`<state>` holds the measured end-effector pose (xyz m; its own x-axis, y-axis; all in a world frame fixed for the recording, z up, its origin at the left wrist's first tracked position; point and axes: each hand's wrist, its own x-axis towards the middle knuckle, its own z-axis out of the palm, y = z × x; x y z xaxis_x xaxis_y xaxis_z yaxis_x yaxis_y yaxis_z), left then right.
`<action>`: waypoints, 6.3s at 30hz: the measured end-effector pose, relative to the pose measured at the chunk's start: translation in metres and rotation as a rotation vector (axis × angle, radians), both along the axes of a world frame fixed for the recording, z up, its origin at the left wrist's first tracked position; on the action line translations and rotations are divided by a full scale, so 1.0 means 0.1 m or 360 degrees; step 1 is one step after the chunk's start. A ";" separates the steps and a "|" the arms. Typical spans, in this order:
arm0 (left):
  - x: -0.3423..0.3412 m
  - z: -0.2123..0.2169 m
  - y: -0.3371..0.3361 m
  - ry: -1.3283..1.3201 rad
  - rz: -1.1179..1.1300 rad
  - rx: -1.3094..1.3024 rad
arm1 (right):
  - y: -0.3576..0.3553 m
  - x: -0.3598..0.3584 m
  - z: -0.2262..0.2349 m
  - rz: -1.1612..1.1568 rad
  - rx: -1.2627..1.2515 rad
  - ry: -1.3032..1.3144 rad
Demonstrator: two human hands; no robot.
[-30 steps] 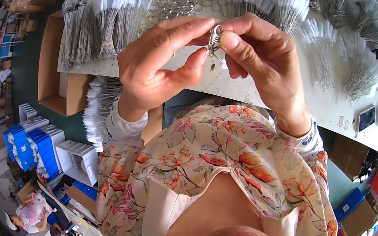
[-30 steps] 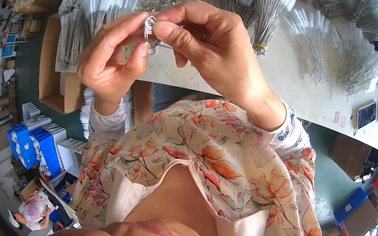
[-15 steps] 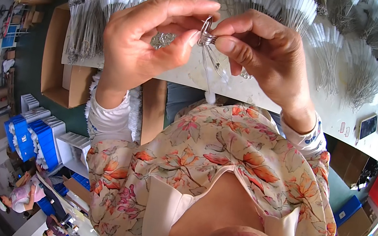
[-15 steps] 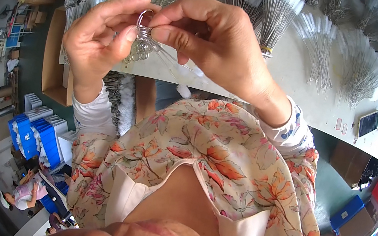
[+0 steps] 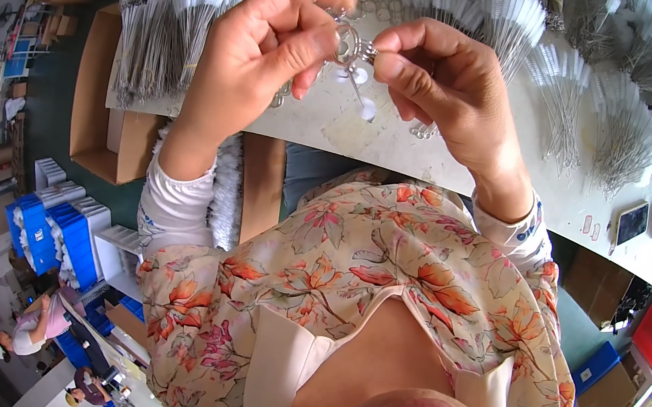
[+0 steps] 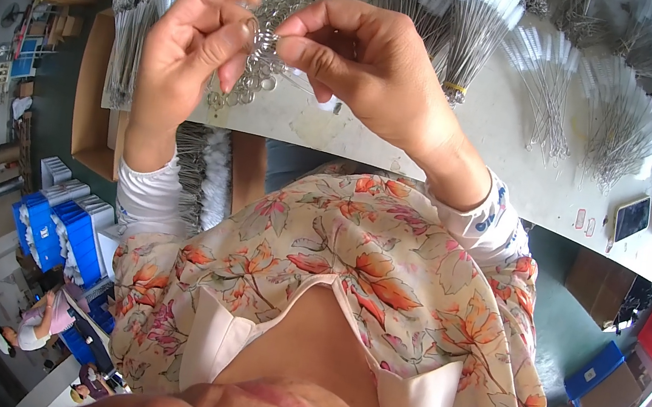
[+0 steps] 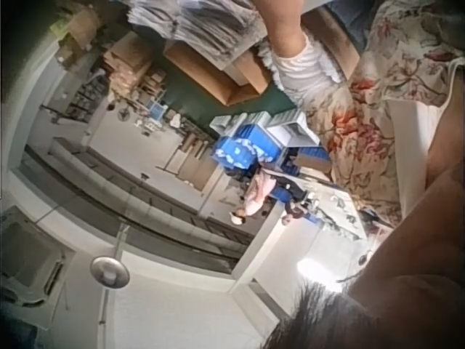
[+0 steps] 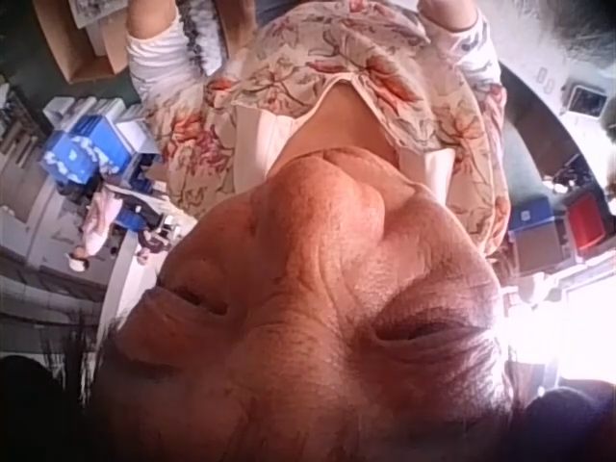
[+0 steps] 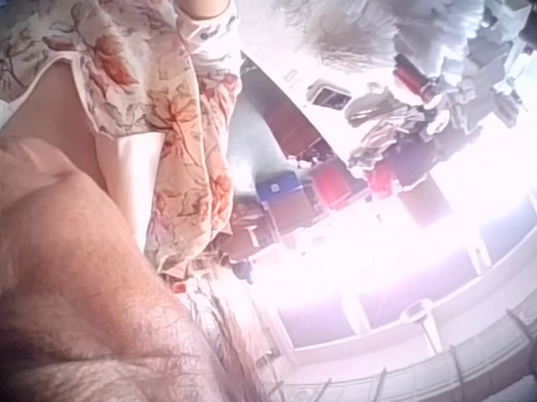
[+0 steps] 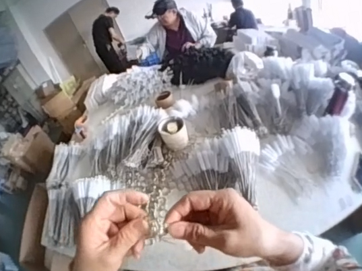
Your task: Manually assembling small white brush components with metal rings and wires at a workbench.
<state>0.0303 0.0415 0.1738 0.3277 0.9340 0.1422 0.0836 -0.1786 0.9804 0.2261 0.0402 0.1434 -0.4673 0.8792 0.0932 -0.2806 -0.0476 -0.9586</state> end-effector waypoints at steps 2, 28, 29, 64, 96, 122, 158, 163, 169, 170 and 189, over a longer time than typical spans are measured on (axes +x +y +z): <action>-0.01 -0.01 -0.03 0.0246 -0.0016 0.0233 | 0.02 -0.01 -0.01 -0.0037 0.0015 -0.0042; 0.00 -0.42 0.24 -0.0844 0.0208 -0.0523 | 0.25 -0.38 -0.48 -0.0633 0.0976 -0.0544; 0.03 -0.46 0.28 -0.0910 0.0249 -0.0521 | 0.23 -0.38 -0.44 -0.0746 0.1244 -0.0722; -0.07 -0.93 -0.17 -0.0046 0.0211 -0.0286 | 0.54 -0.26 -0.33 -0.0377 -0.0041 -0.0250; -0.06 -1.14 -0.50 0.0066 0.0377 0.0416 | 0.30 -0.43 -0.34 -0.0334 0.0031 -0.0148; 0.04 -1.16 -0.73 -0.0281 0.0770 -0.0063 | -0.18 -0.59 -0.34 -0.0411 0.1441 -0.0510; -1.08 -1.70 -1.14 0.0957 -0.0516 -0.0646 | -0.33 -0.08 -0.67 0.0450 -0.0152 -0.0231; -1.02 -0.39 0.07 0.0625 -0.0693 -0.0612 | 0.27 0.25 -0.45 0.0221 0.0017 -0.0317; -1.33 -0.53 2.25 0.0693 0.0064 -0.0215 | 0.87 1.10 -0.29 -0.0320 0.0264 -0.0619; -1.45 -0.78 2.56 0.0699 0.0200 -0.0226 | 0.96 1.22 -0.24 -0.0378 0.0302 -0.0801; -1.83 -1.30 3.47 0.2001 0.1114 0.0382 | 3.34 0.66 -1.14 -0.0516 0.0818 -0.2349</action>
<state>-0.1531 0.3890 0.0438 -0.1514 0.9470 0.2832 0.9823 0.1123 0.1496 0.2921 0.3746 0.0293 -0.2200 0.9740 0.0531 0.9326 0.2260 -0.2815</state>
